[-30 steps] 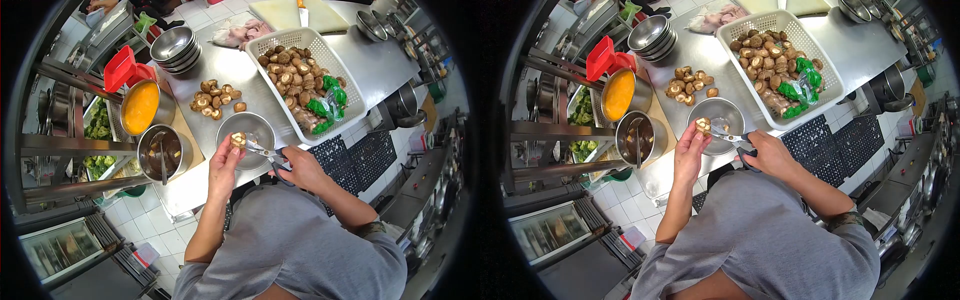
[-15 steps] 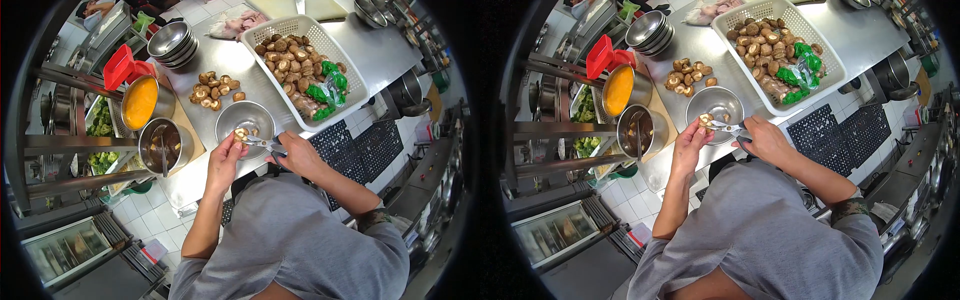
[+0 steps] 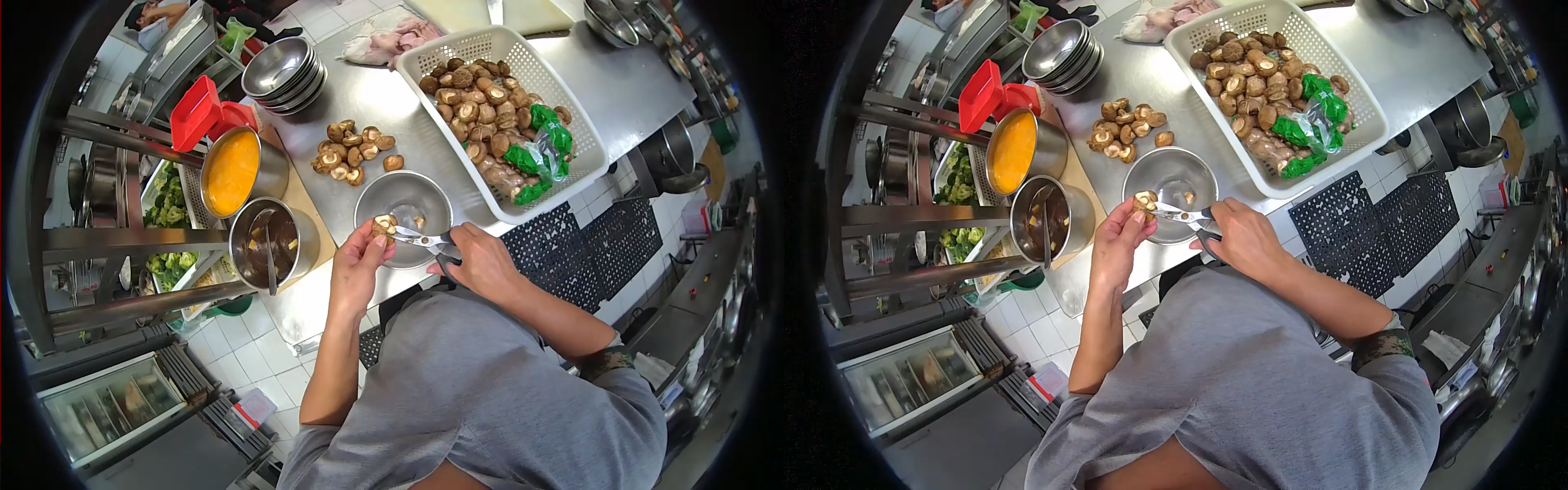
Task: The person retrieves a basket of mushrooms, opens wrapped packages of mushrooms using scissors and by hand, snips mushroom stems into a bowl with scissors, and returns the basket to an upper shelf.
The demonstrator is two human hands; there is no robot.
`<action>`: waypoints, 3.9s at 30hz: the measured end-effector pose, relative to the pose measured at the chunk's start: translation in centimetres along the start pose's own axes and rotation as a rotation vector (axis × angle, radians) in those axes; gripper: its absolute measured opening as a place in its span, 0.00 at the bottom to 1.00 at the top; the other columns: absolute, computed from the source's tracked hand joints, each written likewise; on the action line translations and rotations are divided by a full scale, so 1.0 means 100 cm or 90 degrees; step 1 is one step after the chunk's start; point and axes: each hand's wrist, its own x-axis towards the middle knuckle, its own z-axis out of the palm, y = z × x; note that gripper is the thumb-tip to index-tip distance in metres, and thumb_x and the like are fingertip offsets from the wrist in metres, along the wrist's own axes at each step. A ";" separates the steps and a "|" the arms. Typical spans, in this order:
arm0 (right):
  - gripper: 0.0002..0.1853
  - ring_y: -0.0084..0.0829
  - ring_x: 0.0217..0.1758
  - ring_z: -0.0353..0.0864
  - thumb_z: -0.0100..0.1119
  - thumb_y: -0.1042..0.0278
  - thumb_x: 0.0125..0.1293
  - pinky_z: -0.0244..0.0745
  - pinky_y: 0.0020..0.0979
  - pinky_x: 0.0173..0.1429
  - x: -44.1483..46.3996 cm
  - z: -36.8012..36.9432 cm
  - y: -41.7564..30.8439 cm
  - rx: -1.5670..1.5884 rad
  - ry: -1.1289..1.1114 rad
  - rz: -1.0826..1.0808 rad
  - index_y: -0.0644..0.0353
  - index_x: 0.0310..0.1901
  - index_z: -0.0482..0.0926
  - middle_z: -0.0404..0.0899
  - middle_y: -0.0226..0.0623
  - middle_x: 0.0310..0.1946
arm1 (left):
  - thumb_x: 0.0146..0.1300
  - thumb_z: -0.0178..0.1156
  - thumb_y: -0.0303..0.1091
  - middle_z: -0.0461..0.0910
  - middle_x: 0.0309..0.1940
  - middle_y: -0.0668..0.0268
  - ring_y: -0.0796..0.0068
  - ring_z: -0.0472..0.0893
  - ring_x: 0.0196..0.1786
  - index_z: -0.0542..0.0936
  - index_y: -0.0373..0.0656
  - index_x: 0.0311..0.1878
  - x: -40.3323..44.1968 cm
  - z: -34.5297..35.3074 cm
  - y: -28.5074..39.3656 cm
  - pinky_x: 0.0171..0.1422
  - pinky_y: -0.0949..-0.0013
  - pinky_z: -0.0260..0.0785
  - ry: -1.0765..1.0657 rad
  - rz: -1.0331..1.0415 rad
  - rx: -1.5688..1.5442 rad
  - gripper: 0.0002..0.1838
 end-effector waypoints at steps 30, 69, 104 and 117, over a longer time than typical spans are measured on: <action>0.30 0.51 0.38 0.84 0.76 0.42 0.51 0.78 0.46 0.42 0.016 -0.015 -0.001 -0.009 -0.111 0.008 0.67 0.32 0.77 0.81 0.49 0.33 | 0.72 0.60 0.29 0.83 0.52 0.61 0.75 0.83 0.51 0.73 0.32 0.67 -0.005 0.007 -0.005 0.61 0.69 0.77 0.023 0.010 0.025 0.23; 0.09 0.28 0.28 0.75 0.69 0.74 0.59 0.71 0.33 0.36 0.074 0.017 -0.026 0.437 -0.030 0.127 0.65 0.34 0.77 0.80 0.38 0.26 | 0.64 0.66 0.21 0.80 0.51 0.60 0.75 0.83 0.47 0.75 0.34 0.63 -0.010 0.020 -0.004 0.54 0.69 0.79 0.147 0.206 0.145 0.24; 0.13 0.15 0.34 0.78 0.75 0.67 0.60 0.73 0.21 0.39 -0.040 -0.055 0.037 0.445 0.051 0.197 0.62 0.38 0.79 0.82 0.27 0.32 | 0.66 0.48 0.29 0.85 0.43 0.44 0.44 0.84 0.51 0.85 0.36 0.43 0.143 -0.067 0.030 0.56 0.50 0.77 0.016 0.098 1.117 0.16; 0.17 0.17 0.24 0.66 0.78 0.62 0.58 0.65 0.26 0.30 -0.030 -0.054 0.037 0.389 0.050 0.168 0.63 0.34 0.77 0.75 0.28 0.21 | 0.63 0.54 0.29 0.86 0.34 0.51 0.49 0.86 0.40 0.86 0.40 0.38 0.085 -0.028 0.049 0.47 0.56 0.78 0.146 0.188 0.860 0.10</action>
